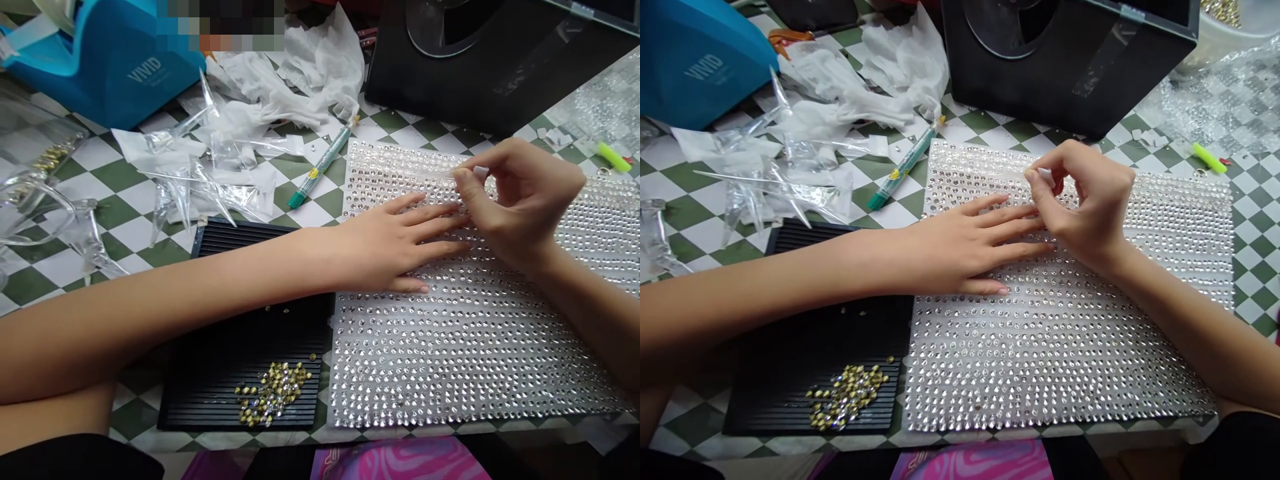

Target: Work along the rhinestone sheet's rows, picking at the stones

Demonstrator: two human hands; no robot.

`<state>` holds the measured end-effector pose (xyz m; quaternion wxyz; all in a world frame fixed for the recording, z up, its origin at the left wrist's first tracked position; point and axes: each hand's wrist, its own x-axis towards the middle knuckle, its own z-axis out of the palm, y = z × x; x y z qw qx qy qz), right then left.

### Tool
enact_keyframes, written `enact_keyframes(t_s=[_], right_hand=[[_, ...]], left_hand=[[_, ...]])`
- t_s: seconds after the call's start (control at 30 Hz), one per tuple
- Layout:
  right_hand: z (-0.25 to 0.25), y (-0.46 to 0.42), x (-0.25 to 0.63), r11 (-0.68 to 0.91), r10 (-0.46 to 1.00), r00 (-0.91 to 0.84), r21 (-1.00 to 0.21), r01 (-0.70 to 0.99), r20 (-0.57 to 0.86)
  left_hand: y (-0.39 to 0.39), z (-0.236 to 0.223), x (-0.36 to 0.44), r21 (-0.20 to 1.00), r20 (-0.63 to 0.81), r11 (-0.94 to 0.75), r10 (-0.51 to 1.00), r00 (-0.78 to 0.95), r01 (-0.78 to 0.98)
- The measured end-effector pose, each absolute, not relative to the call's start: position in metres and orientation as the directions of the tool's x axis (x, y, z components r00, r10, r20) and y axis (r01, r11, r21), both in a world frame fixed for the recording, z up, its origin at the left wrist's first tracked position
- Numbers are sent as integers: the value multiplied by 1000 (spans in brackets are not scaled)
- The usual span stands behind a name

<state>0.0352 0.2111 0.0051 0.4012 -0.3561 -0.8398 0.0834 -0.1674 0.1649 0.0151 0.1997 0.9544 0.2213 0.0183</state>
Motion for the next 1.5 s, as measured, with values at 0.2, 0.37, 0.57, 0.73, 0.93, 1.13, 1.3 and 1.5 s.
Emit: enact_keyframes(t_s=[0.2, 0.37, 0.57, 0.73, 0.93, 1.13, 1.3, 1.5], right_hand=[[5, 210, 36, 723, 676, -431, -425, 546, 597], [4, 210, 36, 716, 679, -397, -436, 546, 617], [5, 209, 31, 732, 664, -399, -441, 519, 633], [5, 208, 26, 720, 682, -393, -471, 510, 616], [6, 208, 27, 706, 696, -412, -460, 538, 588], [10, 211, 29, 726, 670, -397, -443, 526, 627], [9, 213, 23, 760, 635, -439, -417, 498, 636], [7, 210, 19, 730, 671, -407, -454, 512, 620]], left_hand=[[165, 17, -167, 396, -49, -819, 433, 900, 415], [164, 15, -168, 397, -34, -821, 433, 901, 410], [164, 15, -168, 414, -32, -809, 446, 894, 418], [164, 17, -167, 408, -61, -806, 445, 893, 429], [164, 18, -167, 411, -62, -805, 444, 894, 428], [164, 17, -167, 395, -55, -816, 438, 898, 422], [164, 15, -167, 390, -23, -820, 446, 895, 418], [164, 15, -167, 385, -9, -827, 441, 898, 410]])
